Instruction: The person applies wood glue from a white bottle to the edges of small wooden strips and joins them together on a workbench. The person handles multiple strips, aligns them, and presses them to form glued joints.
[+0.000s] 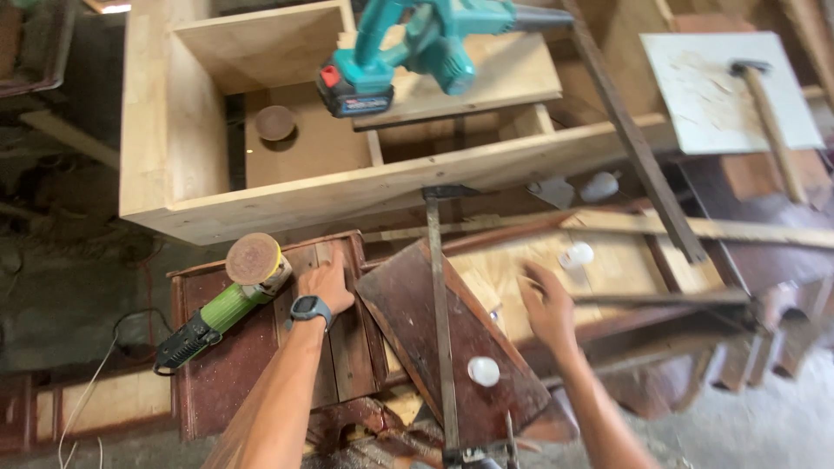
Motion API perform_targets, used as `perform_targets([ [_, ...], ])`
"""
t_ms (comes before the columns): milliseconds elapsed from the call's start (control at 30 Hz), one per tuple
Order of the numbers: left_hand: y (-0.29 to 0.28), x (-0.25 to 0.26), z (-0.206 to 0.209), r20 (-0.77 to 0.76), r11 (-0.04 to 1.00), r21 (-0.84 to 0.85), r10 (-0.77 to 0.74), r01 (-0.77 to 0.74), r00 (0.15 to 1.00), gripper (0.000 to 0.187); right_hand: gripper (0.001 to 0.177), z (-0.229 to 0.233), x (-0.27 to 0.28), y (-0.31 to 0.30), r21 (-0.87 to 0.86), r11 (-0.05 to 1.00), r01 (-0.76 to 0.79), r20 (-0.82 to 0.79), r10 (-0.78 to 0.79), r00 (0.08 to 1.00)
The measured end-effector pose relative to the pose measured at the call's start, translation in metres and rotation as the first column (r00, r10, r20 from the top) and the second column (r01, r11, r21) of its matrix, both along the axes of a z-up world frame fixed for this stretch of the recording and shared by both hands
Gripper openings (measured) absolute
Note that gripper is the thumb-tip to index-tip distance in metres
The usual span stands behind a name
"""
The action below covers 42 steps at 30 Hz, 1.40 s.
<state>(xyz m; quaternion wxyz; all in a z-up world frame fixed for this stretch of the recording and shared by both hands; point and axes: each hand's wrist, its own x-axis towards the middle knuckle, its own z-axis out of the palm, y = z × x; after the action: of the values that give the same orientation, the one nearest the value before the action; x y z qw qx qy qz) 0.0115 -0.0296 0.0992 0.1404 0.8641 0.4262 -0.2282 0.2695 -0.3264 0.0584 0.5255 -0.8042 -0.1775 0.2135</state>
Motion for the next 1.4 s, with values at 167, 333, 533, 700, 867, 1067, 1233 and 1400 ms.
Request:
perform_targets([
  [167,0.005,0.000,-0.012,0.020,0.999,-0.032,0.005,-0.004,1.000,0.088,0.033,-0.025,0.028,0.188,-0.497,0.502,-0.708,0.434,0.850,0.298],
  [333,0.008,0.003,-0.016,0.009,0.997,-0.055,0.057,-0.057,0.998,0.066,0.010,-0.183,0.007,0.309,-0.842,0.315,-0.437,0.401,0.908,-0.119],
  [533,0.013,-0.002,-0.033,0.049,0.998,-0.044,0.055,-0.053,0.997,0.048,0.035,-0.347,0.036,0.374,-0.955,-0.085,-0.285,-0.130,0.982,0.141],
  [700,0.014,-0.007,-0.046,0.088,0.998,-0.033,0.050,-0.047,0.995,0.048,0.035,-0.300,0.031,0.364,-0.953,-0.136,-0.270,-0.173,0.978,0.117],
  [867,0.016,-0.007,-0.050,0.091,0.999,-0.028,0.040,-0.038,0.995,0.052,0.043,-0.263,0.037,0.361,-0.952,-0.222,-0.209,-0.215,0.975,-0.056],
  [1067,0.019,-0.007,-0.049,0.123,0.989,-0.107,0.114,-0.101,0.986,0.051,0.033,-0.274,0.025,0.363,-0.947,-0.066,-0.313,-0.113,0.984,0.136],
  [1233,0.020,-0.011,-0.054,0.156,0.990,-0.106,0.114,-0.098,0.981,0.055,0.023,-0.229,0.017,0.352,-0.960,0.037,-0.277,0.017,0.997,0.072],
  [1400,0.024,-0.010,-0.060,0.150,0.997,-0.064,0.062,-0.053,0.987,0.060,0.022,-0.204,0.020,0.351,-0.909,0.136,-0.395,0.083,0.985,0.149],
])
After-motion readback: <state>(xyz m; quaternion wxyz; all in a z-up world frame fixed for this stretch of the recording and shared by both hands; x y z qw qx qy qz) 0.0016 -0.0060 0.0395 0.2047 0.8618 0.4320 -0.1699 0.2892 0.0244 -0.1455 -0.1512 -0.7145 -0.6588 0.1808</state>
